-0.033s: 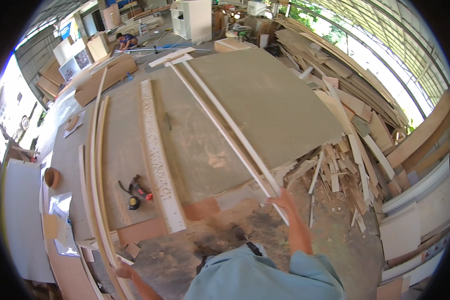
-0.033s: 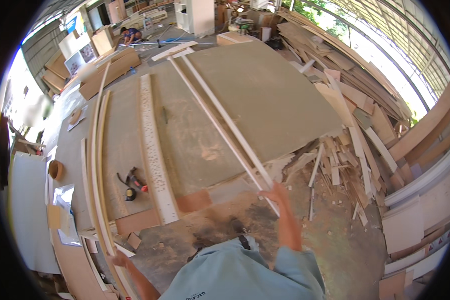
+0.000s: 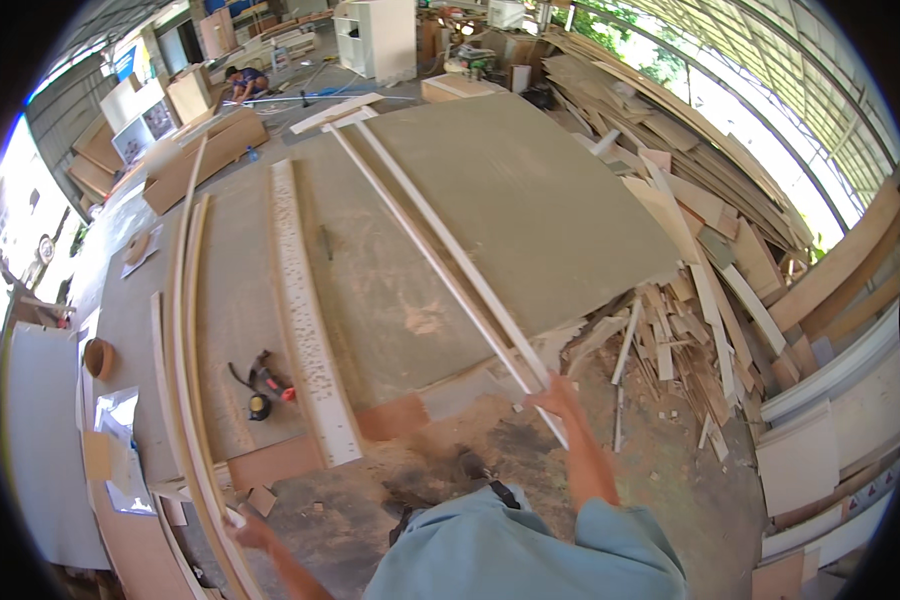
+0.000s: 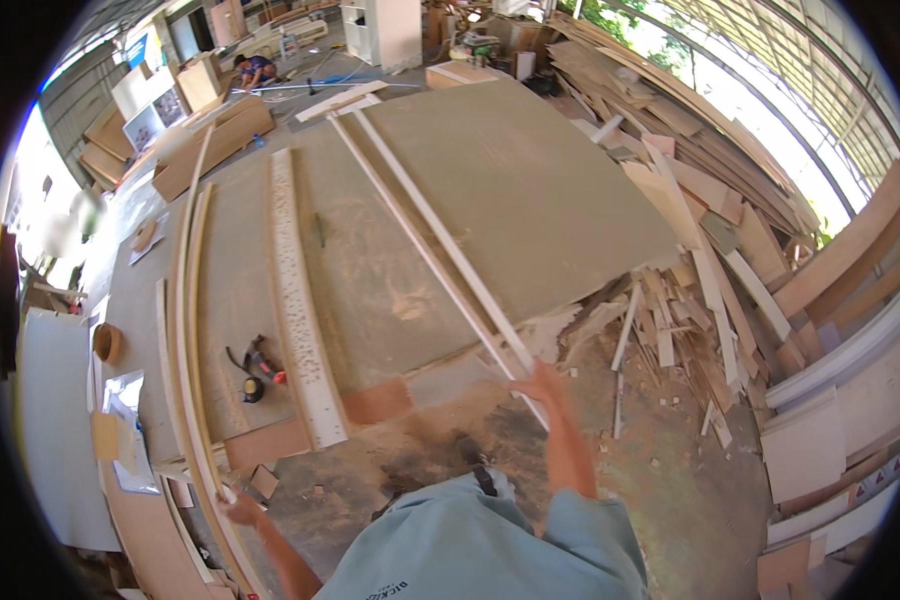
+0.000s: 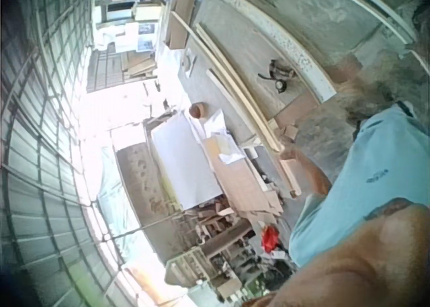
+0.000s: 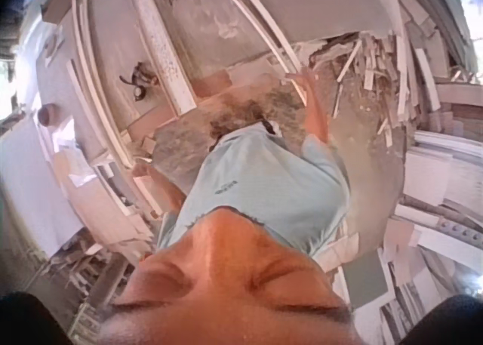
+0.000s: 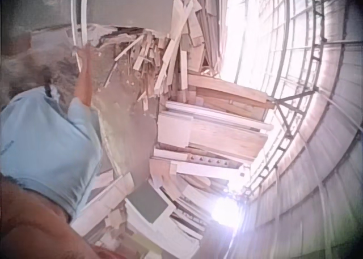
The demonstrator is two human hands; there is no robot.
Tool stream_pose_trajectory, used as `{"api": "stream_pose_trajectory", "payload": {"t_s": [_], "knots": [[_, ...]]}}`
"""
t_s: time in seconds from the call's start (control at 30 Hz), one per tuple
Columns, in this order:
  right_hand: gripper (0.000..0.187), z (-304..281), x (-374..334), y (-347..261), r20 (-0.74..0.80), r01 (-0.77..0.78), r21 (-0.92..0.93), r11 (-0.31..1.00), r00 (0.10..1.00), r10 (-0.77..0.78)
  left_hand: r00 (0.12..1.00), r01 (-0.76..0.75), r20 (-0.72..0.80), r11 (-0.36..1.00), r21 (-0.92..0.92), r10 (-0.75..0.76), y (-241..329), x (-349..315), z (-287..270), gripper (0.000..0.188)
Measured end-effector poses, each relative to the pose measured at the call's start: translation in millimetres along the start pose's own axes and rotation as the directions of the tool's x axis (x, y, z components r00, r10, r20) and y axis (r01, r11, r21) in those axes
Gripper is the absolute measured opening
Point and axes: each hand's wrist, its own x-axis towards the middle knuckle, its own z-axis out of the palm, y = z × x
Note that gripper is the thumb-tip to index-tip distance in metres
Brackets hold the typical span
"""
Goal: The person measures and aligns wooden strips on a large workbench. They use a measuring tape to mark lengths, a hammer to secure parts, and move various wooden components around the workspace.
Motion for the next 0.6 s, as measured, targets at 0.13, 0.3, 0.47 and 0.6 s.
{"api": "stream_pose_trajectory", "payload": {"t_s": [0.13, 0.3, 0.47, 0.6], "knots": [[0.064, 17, 8, -40, 0.036, 0.014, 0.162, 0.987, 0.999, -0.02, 0.74, 0.416, 0.673, 0.784, -0.461, 0.003, 150, -130, 14, 0.018], [0.06, 39, 28, -39, -0.014, 0.128, 0.323, 0.938, 0.991, -0.131, -0.049, 0.352, 0.946, 0.892, -0.284, 0.32, 305, -275, -3, 0.042], [0.053, 9, 44, -72, -0.176, 0.247, 0.495, 0.833, 0.967, -0.182, -0.295, 0.416, 0.918, 0.901, -0.126, 0.265, 356, -346, -20, 0.056], [0.046, -19, 39, -109, -0.348, 0.31, 0.552, 0.774, 0.929, -0.124, -0.338, 0.547, 0.924, 0.836, 0.041, 0.176, 417, -358, -37, 0.056]]}}
